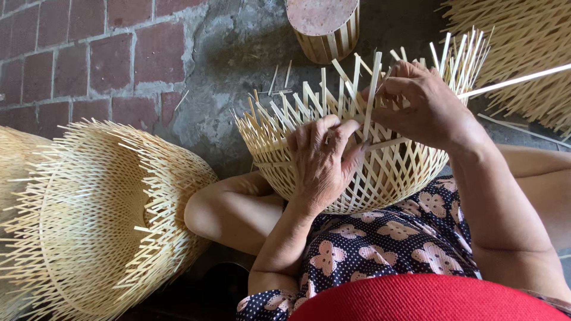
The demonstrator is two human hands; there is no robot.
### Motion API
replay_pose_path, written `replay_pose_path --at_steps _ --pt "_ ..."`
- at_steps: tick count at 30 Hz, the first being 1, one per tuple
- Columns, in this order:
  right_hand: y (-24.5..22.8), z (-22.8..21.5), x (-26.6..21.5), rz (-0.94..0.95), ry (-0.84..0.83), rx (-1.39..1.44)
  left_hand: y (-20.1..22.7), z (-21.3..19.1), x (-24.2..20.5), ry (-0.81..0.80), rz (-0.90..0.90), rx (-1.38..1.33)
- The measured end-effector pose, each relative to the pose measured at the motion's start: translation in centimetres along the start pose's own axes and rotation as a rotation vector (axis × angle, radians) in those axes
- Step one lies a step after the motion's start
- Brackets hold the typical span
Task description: The person weaves a bamboo basket by hand, applying glue from a bottle to the bamboo strips and carefully interlocking them to build the structure.
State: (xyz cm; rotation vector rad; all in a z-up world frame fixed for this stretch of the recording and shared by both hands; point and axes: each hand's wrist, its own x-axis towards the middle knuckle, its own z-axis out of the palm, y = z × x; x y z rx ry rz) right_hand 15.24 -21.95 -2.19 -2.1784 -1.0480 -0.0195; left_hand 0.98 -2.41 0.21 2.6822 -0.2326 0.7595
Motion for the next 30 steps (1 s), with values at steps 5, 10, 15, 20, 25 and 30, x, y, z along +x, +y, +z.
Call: replay_pose_path --at_steps 5,10,15,20,25,30 --pt "-1.6 -1.0 0.1 0.268 -0.040 0.453 0.1 -0.3 0.0 -0.008 0.007 -0.022" --pt "-6.0 -3.0 0.8 0.092 0.155 0.310 -0.6 0.9 -0.7 0.011 0.005 -0.052" --pt "-8.3 -3.0 0.4 -0.081 0.241 -0.306 -2.1 1.8 -1.5 0.119 -0.011 -0.332" --pt "-6.8 -0.3 0.8 -0.047 0.038 -0.469 -2.4 1.5 -2.0 0.167 0.043 -0.312" --pt "-4.8 0.9 2.4 -0.034 0.033 -0.131 -1.9 1.0 -1.7 0.155 0.067 -0.283" --pt "-4.8 -0.2 3.5 -0.088 0.004 0.419 -2.0 1.0 -1.9 0.128 0.056 -0.288"
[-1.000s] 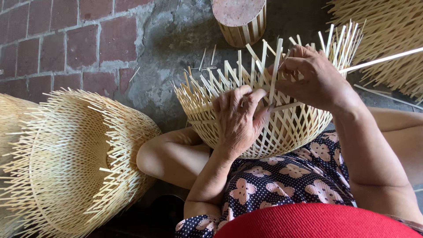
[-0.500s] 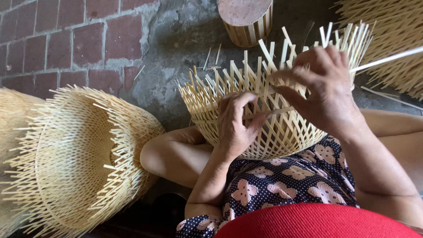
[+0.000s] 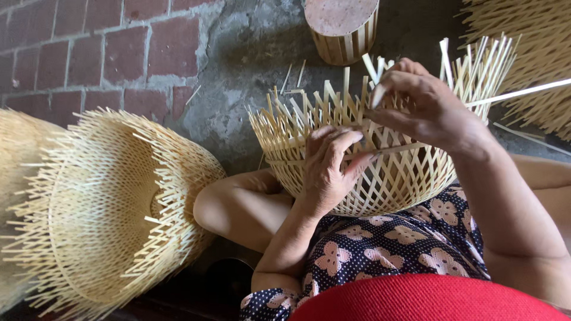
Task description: The person weaves a bamboo basket by hand, applying glue from a bottle to the bamboo strips and carefully interlocking them to build the structure.
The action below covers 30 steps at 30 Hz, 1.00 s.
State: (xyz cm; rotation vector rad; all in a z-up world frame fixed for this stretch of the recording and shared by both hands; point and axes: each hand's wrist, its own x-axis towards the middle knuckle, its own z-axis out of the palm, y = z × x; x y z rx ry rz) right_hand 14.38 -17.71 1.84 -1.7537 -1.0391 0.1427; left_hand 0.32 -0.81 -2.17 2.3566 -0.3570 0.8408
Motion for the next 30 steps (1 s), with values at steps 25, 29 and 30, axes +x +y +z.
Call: replay_pose_path --at_steps 25,29,30 --pt "-6.5 3.2 -3.4 -0.050 0.165 -0.631 -3.0 2.1 -2.4 0.325 -0.225 -0.497" --pt "-5.9 3.9 -4.3 -0.034 0.171 -0.506 -1.9 1.9 -1.0 0.348 -0.092 -0.292" --pt "-5.8 4.0 -4.6 -0.031 0.184 -0.489 -1.5 1.5 -0.6 0.307 -0.109 -0.236"
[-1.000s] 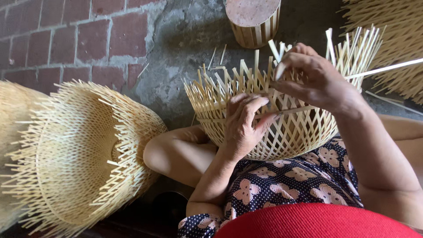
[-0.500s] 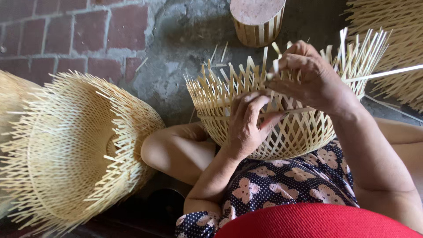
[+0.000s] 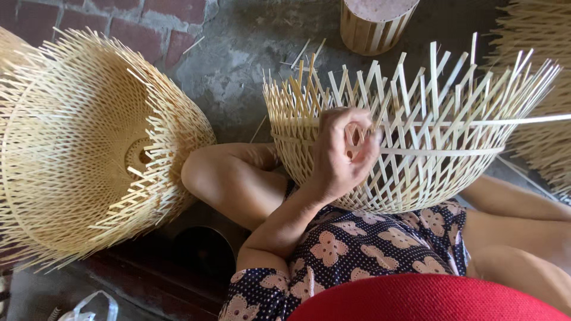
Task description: The person weaves a bamboo basket by hand, applying glue from a bottle to the bamboo strips and carefully interlocking them to build the structure.
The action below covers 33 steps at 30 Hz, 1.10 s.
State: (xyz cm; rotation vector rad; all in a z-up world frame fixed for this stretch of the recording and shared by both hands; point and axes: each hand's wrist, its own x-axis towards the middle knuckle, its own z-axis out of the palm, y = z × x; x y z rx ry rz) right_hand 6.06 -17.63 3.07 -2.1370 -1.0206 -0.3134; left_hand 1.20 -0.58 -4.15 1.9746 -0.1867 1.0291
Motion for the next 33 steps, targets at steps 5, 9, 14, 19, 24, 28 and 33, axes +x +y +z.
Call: replay_pose_path --at_steps 5,9,14,19,24,28,33 --pt "0.7 0.5 -1.1 0.021 0.018 0.087 2.5 0.0 1.3 -0.101 -0.039 0.185" --pt "1.4 0.8 -1.9 0.030 0.026 0.163 2.7 -0.1 1.8 -0.142 -0.066 0.253" --pt "2.4 -0.5 -3.7 0.091 0.055 0.200 2.5 0.5 1.9 -0.142 -0.057 0.291" --pt "4.1 -0.6 -5.7 0.111 0.097 0.289 3.0 0.4 2.0 -0.126 -0.072 0.321" --pt "8.2 -1.8 -9.5 0.190 0.230 0.387 3.5 0.5 2.2 -0.136 -0.091 0.327" --pt "11.3 -2.8 -11.3 0.253 0.397 0.468 2.8 0.7 2.0 -0.132 -0.066 0.310" --pt "12.2 -0.4 -10.6 0.215 0.386 0.433 1.9 0.4 1.5 -0.054 -0.014 0.089"
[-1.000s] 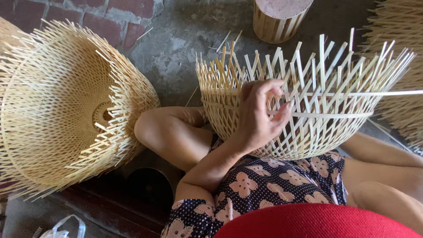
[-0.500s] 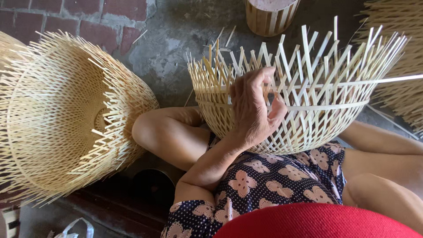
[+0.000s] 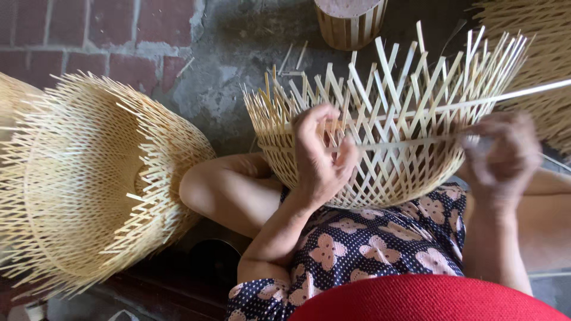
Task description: The person weaves a bamboo basket by hand, applying glue from a bottle to the bamboo strips and carefully interlocking them to build the structure.
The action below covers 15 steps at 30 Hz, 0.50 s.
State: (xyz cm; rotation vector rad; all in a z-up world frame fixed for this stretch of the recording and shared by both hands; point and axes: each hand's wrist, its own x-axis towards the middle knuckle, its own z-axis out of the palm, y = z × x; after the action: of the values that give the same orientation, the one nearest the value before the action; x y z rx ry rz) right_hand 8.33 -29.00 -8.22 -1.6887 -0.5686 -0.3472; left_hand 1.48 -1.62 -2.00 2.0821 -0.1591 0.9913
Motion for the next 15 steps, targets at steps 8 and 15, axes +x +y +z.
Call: replay_pose_path --at_steps 8,15 --pt "-0.8 2.9 -0.5 -0.020 -0.058 -0.265 2.6 -2.8 -2.3 -0.157 -0.170 -0.103" --pt "-2.5 3.3 0.8 -0.044 -0.080 -0.287 2.0 -3.3 -2.1 -0.210 -0.244 -0.200"
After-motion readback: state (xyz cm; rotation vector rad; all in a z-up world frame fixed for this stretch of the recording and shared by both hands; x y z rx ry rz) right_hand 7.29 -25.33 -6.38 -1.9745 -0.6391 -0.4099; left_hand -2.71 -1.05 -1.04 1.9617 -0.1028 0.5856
